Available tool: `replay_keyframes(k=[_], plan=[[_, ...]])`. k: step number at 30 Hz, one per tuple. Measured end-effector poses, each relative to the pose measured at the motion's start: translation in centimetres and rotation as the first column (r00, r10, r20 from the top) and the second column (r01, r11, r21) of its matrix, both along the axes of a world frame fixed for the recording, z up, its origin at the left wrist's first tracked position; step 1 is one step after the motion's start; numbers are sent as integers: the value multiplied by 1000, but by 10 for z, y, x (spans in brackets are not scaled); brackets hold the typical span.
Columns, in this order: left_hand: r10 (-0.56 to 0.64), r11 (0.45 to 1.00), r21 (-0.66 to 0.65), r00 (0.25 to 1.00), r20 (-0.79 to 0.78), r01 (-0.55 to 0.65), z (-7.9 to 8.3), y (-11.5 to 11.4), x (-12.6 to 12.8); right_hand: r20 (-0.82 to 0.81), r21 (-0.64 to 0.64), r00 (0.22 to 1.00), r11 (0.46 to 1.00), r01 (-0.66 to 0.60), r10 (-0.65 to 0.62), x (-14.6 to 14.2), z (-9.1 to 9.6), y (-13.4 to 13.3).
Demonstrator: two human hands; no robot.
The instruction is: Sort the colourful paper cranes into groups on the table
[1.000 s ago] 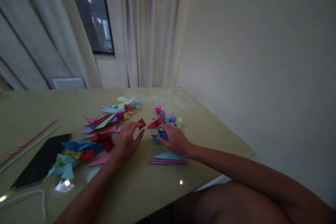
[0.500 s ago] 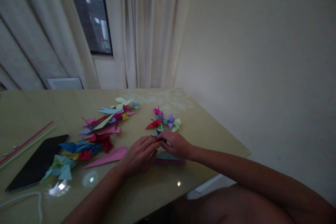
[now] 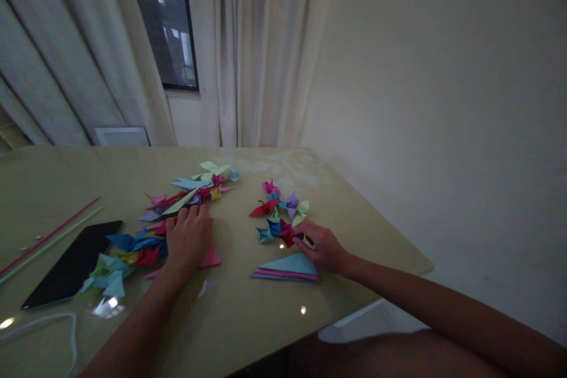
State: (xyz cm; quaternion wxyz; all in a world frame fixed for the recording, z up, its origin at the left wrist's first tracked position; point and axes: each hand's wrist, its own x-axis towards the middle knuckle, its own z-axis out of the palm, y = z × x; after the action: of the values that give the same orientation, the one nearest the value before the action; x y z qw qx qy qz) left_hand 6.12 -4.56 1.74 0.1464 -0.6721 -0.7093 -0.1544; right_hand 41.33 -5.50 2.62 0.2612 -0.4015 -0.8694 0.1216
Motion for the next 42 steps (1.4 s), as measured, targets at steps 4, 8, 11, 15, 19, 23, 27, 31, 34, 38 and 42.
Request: replay_keyframes(k=[4, 8, 11, 15, 19, 23, 27, 31, 34, 38, 42], plan=[[-168, 975, 168, 977, 134, 144, 0, 3, 10, 0, -72, 999, 997, 37, -37, 15, -7, 4], [-480, 846, 374, 850, 220, 381, -2, -2, 24, 62, -112, 989, 984, 141, -134, 21, -9, 7], [-650, 732, 428, 732, 206, 530, -4, -8, 32, 76, -96, 969, 966, 240, -233, 15, -5, 11], [-746, 644, 383, 655, 121, 663, -5, -17, 41, -48, -104, 981, 978, 183, -189, -4, 4, 9], [-822, 554, 277, 569, 30, 785, -6, -25, 54, -191, -173, 981, 982, -79, 45, -32, 15, 1], [-865, 476, 305, 501, -7, 825, -4, -30, 64, -206, -163, 973, 977, -136, 101, -50, 20, -3], [-816, 557, 385, 571, 90, 736, 1, -26, 60, -142, -159, 988, 983, -88, 66, -47, 17, 1], [-452, 874, 284, 873, 183, 393, 9, -15, 32, 18, -110, 998, 993, -50, 52, -35, 9, 7], [-55, 995, 83, 998, -11, 56, 9, -13, 2, 118, -79, 993, 997, -17, 26, -30, 5, 11], [58, 990, -123, 989, -133, -75, 1, -12, -22, 194, -70, 980, 996, 54, -39, -33, 5, 13], [-53, 986, -158, 998, -15, 50, -4, -7, -18, 201, -66, 975, 992, 109, -94, -38, 9, 12]])
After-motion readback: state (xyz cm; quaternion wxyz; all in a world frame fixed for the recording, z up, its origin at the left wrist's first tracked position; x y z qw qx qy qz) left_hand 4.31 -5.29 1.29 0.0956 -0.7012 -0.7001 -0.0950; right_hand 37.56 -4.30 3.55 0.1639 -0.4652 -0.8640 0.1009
